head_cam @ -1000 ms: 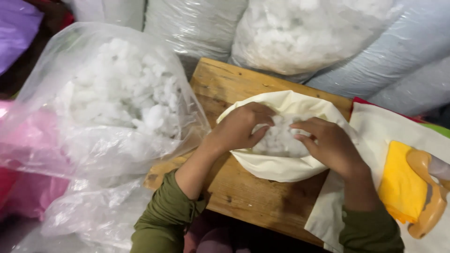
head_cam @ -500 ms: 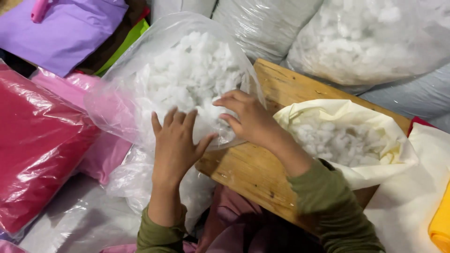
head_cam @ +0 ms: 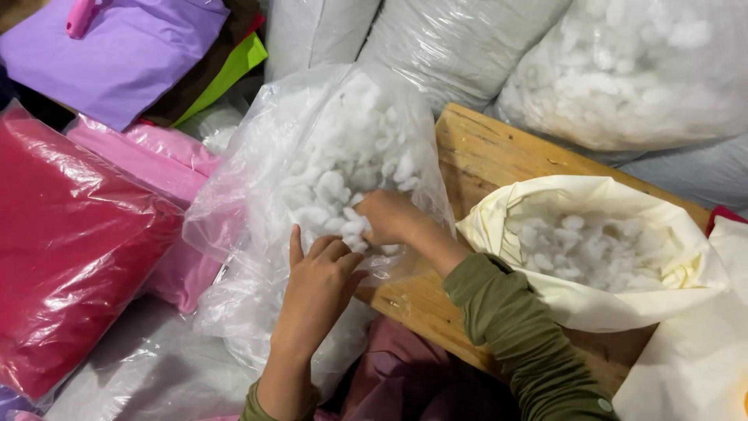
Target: The person uses a lint roller on a white pillowcase and then stuffs it with white fiberfill from a large plastic bag.
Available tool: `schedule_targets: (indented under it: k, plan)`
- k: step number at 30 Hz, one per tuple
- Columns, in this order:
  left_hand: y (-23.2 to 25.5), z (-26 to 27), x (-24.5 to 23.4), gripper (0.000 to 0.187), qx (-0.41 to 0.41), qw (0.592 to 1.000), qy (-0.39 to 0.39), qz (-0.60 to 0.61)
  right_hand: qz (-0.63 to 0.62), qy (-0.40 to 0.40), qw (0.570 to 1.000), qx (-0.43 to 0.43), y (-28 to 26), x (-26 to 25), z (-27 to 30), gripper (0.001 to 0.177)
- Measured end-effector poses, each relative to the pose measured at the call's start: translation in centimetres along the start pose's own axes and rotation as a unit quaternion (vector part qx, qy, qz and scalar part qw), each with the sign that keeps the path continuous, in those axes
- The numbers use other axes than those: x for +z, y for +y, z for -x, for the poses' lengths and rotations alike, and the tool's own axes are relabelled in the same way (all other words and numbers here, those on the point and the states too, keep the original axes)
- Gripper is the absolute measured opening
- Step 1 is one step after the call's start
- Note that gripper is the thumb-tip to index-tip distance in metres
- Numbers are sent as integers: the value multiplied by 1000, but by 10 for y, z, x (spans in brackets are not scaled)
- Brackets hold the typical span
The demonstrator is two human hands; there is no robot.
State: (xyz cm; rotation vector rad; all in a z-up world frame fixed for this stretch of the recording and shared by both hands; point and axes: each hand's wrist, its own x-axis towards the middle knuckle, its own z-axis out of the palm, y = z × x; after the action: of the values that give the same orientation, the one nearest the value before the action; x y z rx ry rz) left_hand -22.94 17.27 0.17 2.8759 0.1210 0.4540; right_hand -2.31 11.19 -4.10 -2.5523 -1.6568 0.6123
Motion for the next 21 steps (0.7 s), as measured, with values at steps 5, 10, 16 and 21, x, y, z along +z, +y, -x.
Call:
schedule_targets:
  k: [5, 10, 16, 21]
  plan:
    - [14, -1, -9, 36, 28, 987, 136, 80, -182, 113, 977, -17, 15, -16, 19, 19]
    - [39, -14, -25, 70, 33, 926, 339, 161, -331, 304, 892, -43, 21, -75, 66, 36]
    - [98, -60, -45, 108, 135, 866, 355, 325, -314, 331, 889, -41, 115, -65, 148, 32]
    - [170, -131, -5, 127, 246, 840, 278, 396, -295, 358, 886, -13, 194, -31, 259, 37]
